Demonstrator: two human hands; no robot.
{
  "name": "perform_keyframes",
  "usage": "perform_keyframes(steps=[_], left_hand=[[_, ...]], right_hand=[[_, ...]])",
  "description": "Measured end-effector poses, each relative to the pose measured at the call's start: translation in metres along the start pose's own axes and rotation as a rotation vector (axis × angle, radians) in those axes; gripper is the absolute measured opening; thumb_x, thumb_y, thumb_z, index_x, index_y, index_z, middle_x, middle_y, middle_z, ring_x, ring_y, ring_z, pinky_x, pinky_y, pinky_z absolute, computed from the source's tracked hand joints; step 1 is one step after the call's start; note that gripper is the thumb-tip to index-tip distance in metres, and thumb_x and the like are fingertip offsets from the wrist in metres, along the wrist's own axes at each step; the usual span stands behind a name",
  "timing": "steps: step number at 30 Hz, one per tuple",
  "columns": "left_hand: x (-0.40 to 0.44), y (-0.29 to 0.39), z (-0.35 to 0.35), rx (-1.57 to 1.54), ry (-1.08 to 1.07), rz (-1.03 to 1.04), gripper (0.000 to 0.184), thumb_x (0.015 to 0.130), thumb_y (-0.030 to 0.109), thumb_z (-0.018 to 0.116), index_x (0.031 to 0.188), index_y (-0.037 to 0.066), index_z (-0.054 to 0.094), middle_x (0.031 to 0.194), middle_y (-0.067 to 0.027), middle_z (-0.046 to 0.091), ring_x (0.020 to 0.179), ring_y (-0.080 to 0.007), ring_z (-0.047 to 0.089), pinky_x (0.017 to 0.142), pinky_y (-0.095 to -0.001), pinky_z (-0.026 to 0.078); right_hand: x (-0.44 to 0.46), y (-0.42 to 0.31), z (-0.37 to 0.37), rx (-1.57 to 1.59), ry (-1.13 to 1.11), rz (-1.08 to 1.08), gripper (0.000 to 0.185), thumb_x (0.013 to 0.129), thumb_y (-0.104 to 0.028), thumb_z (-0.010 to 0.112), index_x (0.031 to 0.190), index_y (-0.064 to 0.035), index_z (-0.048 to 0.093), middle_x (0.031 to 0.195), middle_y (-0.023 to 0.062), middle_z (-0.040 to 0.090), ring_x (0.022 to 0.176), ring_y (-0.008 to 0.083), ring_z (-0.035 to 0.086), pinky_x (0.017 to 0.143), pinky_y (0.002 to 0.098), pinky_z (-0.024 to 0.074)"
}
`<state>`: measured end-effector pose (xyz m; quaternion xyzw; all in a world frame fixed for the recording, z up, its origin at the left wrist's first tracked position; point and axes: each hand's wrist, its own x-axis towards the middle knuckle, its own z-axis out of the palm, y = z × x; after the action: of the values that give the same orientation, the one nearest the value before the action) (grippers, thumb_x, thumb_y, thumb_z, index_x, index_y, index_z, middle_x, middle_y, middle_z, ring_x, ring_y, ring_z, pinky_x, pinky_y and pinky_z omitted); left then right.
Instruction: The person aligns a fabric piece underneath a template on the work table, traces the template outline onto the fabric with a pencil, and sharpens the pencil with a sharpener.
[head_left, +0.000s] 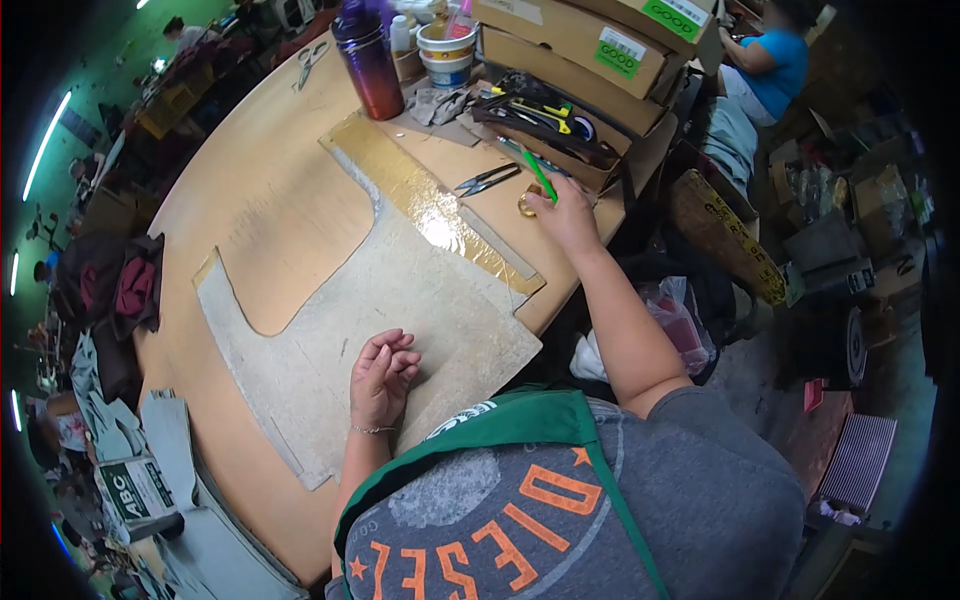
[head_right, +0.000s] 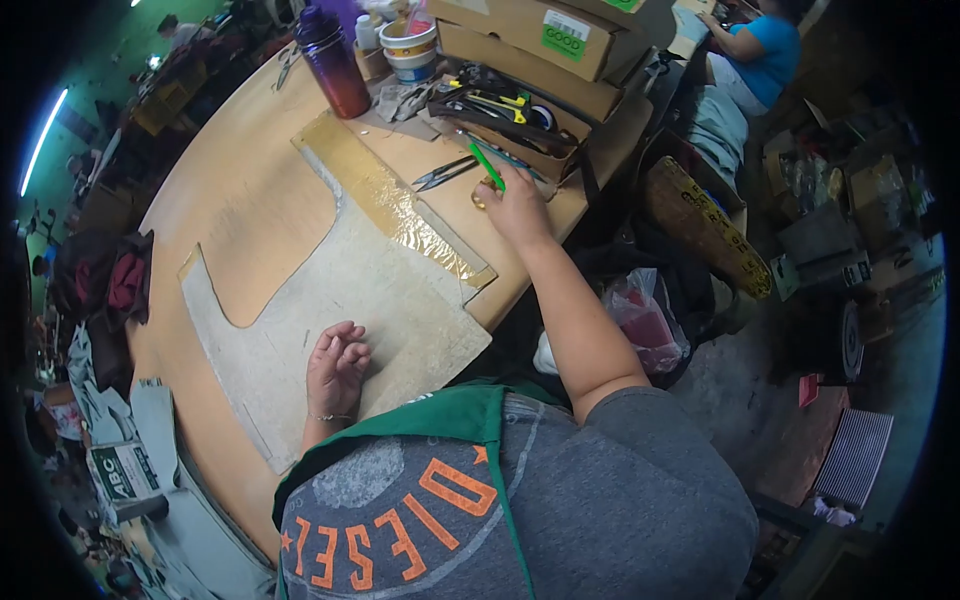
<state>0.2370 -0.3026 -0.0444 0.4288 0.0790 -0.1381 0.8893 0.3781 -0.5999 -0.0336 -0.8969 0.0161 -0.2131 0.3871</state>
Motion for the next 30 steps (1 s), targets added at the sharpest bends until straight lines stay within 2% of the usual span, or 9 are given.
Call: perform_keyframes(steps=[5, 8, 11, 14, 16, 18, 21, 30], left_hand=[[-0.001, 0.000, 0.002, -0.014, 0.010, 0.006, 0.023, 0.087, 0.012, 0.044, 0.106, -0.001, 0.045, 0.101, -0.0126, 0.055, 0.080, -0.0170, 0.059, 0.067, -0.0255, 0.050], [-0.001, 0.000, 0.003, -0.027, 0.022, -0.004, 0.023, 0.087, 0.013, 0.044, 0.106, -0.001, 0.045, 0.100, -0.0129, 0.055, 0.079, -0.0171, 0.059, 0.067, -0.0259, 0.050], [0.001, 0.001, 0.000, -0.037, 0.036, -0.028, 0.023, 0.088, 0.014, 0.044, 0.105, 0.000, 0.045, 0.098, -0.0131, 0.056, 0.078, -0.0170, 0.059, 0.065, -0.0264, 0.051], [0.001, 0.002, 0.004, -0.053, 0.065, -0.070, 0.023, 0.088, 0.016, 0.044, 0.105, 0.001, 0.045, 0.098, -0.0127, 0.056, 0.078, -0.0165, 0.059, 0.064, -0.0267, 0.052], [0.003, 0.005, 0.003, -0.033, 0.056, -0.096, 0.023, 0.088, 0.017, 0.044, 0.105, 0.001, 0.045, 0.097, -0.0124, 0.056, 0.078, -0.0162, 0.059, 0.064, -0.0270, 0.052], [0.004, 0.006, 0.005, -0.026, 0.046, -0.113, 0.023, 0.088, 0.017, 0.043, 0.104, 0.001, 0.045, 0.097, -0.0122, 0.056, 0.077, -0.0164, 0.058, 0.065, -0.0276, 0.052], [0.004, 0.008, 0.006, -0.048, 0.038, -0.121, 0.023, 0.088, 0.017, 0.043, 0.105, 0.001, 0.045, 0.098, -0.0127, 0.056, 0.077, -0.0170, 0.058, 0.065, -0.0279, 0.052], [0.003, 0.007, 0.002, -0.137, 0.006, -0.100, 0.026, 0.089, 0.020, 0.043, 0.105, 0.000, 0.044, 0.099, -0.0142, 0.055, 0.081, -0.0184, 0.058, 0.066, -0.0293, 0.053]], right_hand=[[0.025, -0.005, -0.059, 0.052, 0.190, 0.041, 0.018, 0.079, -0.020, 0.054, 0.082, -0.0018, 0.053, 0.078, 0.0201, 0.055, 0.077, 0.0373, 0.054, 0.064, 0.0401, 0.0429], [0.049, 0.006, -0.101, -0.018, 0.256, 0.010, 0.017, 0.079, -0.018, 0.055, 0.084, -0.0022, 0.057, 0.081, 0.0205, 0.056, 0.080, 0.0363, 0.054, 0.065, 0.0401, 0.0425], [0.063, 0.013, -0.124, -0.178, 0.196, -0.069, 0.015, 0.077, -0.017, 0.056, 0.085, -0.0043, 0.059, 0.080, 0.0197, 0.057, 0.079, 0.0358, 0.055, 0.067, 0.0401, 0.0437], [0.071, 0.009, -0.121, -0.301, -0.029, -0.019, 0.015, 0.077, -0.016, 0.056, 0.085, -0.0047, 0.060, 0.078, 0.0188, 0.058, 0.077, 0.0353, 0.056, 0.068, 0.0401, 0.0444], [0.077, 0.003, -0.108, -0.362, -0.095, -0.017, 0.013, 0.074, -0.010, 0.054, 0.083, -0.0044, 0.062, 0.077, 0.0192, 0.059, 0.078, 0.0336, 0.058, 0.069, 0.0403, 0.0459], [0.091, 0.005, -0.096, -0.552, -0.199, 0.046, 0.015, 0.072, -0.005, 0.052, 0.082, -0.0019, 0.062, 0.078, 0.0204, 0.059, 0.077, 0.0330, 0.059, 0.070, 0.0397, 0.0472], [0.106, 0.017, -0.091, -0.679, -0.291, 0.065, 0.017, 0.070, -0.003, 0.050, 0.082, 0.0002, 0.062, 0.081, 0.0211, 0.060, 0.078, 0.0324, 0.060, 0.071, 0.0391, 0.0479], [0.109, 0.006, -0.080, -0.810, -0.497, 0.141, 0.017, 0.072, -0.008, 0.054, 0.086, -0.0014, 0.063, 0.091, 0.0169, 0.060, 0.087, 0.0288, 0.059, 0.074, 0.0370, 0.0479]])
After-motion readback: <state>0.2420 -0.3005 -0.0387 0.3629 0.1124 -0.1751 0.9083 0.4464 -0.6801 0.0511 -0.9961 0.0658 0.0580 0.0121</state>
